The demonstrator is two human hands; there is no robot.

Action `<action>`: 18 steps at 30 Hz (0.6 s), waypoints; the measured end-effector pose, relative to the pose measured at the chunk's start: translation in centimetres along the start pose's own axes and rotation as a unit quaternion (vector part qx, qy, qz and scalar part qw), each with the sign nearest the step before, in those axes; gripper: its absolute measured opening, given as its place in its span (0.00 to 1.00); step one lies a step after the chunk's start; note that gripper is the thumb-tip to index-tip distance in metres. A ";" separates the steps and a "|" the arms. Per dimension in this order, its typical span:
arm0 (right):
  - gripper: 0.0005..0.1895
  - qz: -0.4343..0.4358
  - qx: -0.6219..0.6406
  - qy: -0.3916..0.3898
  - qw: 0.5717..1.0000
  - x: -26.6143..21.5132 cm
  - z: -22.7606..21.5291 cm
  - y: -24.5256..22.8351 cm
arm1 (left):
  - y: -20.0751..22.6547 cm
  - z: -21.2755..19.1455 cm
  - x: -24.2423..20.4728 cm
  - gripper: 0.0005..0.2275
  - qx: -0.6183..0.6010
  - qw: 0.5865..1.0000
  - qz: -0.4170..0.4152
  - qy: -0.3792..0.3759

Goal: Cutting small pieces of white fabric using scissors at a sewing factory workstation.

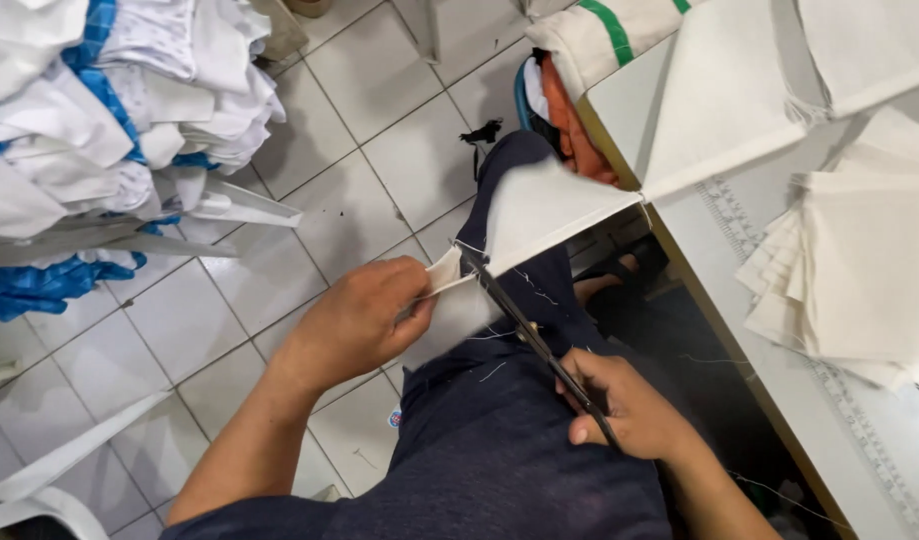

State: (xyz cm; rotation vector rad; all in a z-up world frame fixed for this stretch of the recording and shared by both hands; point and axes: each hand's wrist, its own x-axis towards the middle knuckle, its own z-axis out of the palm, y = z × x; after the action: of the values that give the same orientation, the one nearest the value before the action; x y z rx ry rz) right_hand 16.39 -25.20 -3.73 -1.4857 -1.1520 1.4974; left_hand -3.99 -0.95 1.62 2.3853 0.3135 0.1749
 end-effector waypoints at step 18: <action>0.44 0.014 0.091 0.150 0.984 -10.0 -0.9 1.3 | -11.4 7.6 16.8 0.14 0.174 0.963 0.127 0.162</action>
State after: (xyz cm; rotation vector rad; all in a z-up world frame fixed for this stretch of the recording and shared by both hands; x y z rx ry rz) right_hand 18.19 -34.87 -1.37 -1.5422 -0.7982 1.3039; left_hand 11.78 6.89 -10.99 2.7409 0.1989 0.6849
